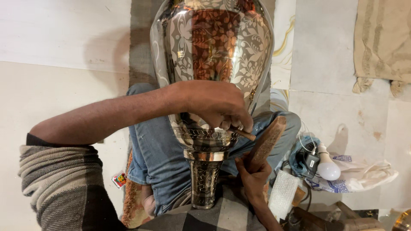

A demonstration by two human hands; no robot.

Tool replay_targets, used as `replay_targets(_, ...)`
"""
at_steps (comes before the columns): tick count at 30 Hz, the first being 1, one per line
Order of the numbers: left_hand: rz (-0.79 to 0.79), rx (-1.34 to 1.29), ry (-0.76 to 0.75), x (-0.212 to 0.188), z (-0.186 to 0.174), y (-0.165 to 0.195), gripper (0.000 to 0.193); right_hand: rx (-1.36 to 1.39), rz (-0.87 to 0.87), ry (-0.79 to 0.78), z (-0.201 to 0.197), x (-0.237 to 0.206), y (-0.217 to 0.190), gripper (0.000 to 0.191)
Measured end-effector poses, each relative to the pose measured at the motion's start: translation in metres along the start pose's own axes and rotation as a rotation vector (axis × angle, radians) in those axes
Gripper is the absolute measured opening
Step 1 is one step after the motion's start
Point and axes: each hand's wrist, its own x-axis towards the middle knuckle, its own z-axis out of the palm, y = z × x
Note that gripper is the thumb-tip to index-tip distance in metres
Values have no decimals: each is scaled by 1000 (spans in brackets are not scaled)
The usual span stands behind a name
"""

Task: The person sits on the floor with a large engraved brass vessel held between their legs and decorates its rim. They hold a small punch against the metal band and strike it with a wooden mallet, repositioning the punch repeatedly along the rim, and occasionally rotate the vessel to reach new sections.

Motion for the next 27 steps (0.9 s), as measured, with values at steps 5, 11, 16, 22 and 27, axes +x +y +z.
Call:
replay_targets(5,21,-105,-27,2,-4,3,24,38,-169,57,-4,-3,4,19)
replay_targets(11,-12,7,-82,2,-5,5,18,-40,-290,102,-1,10,11,16)
replay_targets(16,-65,-69,192,-14,6,8,35,282,-169,88,-8,22,1,21)
replay_targets(22,-411,-9,338,-32,32,22,55,-222,-311,-232,-44,72,-56,14)
replay_targets(27,-551,98,502,-40,49,31,67,-501,-339,-391,-63,110,-127,26)
